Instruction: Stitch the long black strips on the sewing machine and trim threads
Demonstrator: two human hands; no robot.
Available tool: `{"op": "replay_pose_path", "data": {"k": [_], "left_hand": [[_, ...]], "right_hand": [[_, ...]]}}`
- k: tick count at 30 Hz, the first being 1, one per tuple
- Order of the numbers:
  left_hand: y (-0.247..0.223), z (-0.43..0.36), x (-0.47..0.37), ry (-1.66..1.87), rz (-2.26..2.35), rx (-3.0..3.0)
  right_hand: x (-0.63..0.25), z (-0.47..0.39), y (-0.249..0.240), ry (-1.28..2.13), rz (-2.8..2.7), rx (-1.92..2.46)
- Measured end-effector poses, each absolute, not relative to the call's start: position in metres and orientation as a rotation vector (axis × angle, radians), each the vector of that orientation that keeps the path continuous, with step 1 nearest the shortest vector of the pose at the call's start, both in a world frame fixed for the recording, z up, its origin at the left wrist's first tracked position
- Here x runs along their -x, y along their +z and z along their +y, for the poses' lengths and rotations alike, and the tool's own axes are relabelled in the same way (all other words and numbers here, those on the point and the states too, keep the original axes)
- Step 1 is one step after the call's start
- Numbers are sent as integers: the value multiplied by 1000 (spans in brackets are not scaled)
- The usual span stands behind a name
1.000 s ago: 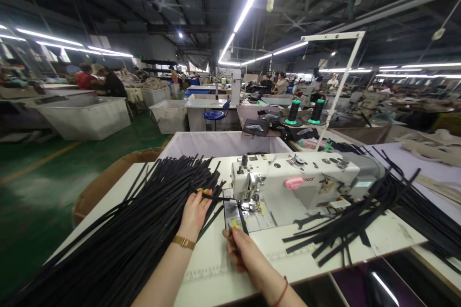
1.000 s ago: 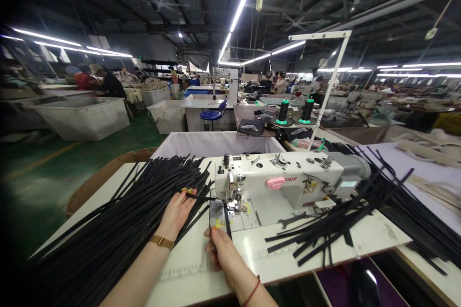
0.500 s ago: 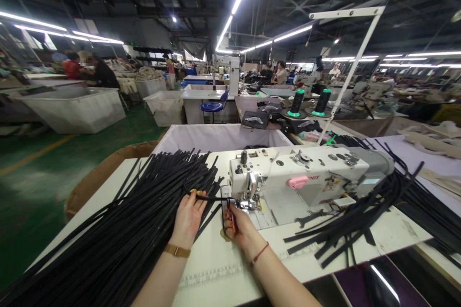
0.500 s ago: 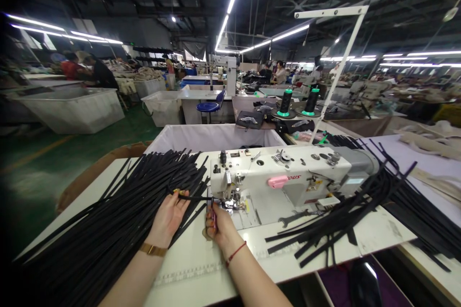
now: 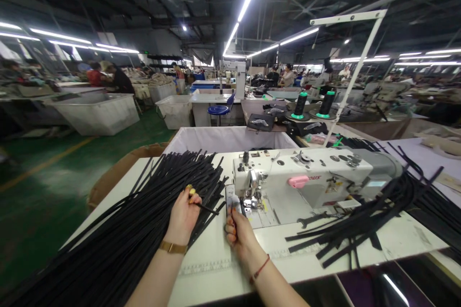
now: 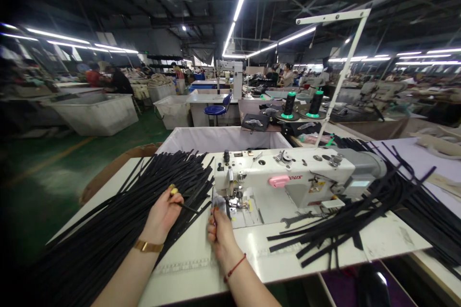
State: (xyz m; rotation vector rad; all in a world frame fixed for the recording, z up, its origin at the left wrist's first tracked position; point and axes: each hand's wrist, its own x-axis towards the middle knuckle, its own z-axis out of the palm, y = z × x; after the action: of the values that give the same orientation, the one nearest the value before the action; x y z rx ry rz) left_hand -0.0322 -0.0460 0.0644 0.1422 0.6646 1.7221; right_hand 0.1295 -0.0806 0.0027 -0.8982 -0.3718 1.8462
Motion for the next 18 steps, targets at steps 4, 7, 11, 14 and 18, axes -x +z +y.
{"op": "replay_pose_path", "data": {"k": [4,7,11,14,18], "left_hand": [[108,-79,52,1708,506,-123],[137,-115,60,1742,409,-124],[163,-165,60,1769,201,-71],[176,-192,55,1801,184,-105],[182,-211,50,1857,310,-202]], "right_hand": [[-119,-126,26,1897,-472,842],[-114,-158,58,1849,-670,721],[-112,-190,105,1740,-946,551],[-106,-207,130,1739,-1026,451],[-96,-221,142,1775,-1031,437]]}}
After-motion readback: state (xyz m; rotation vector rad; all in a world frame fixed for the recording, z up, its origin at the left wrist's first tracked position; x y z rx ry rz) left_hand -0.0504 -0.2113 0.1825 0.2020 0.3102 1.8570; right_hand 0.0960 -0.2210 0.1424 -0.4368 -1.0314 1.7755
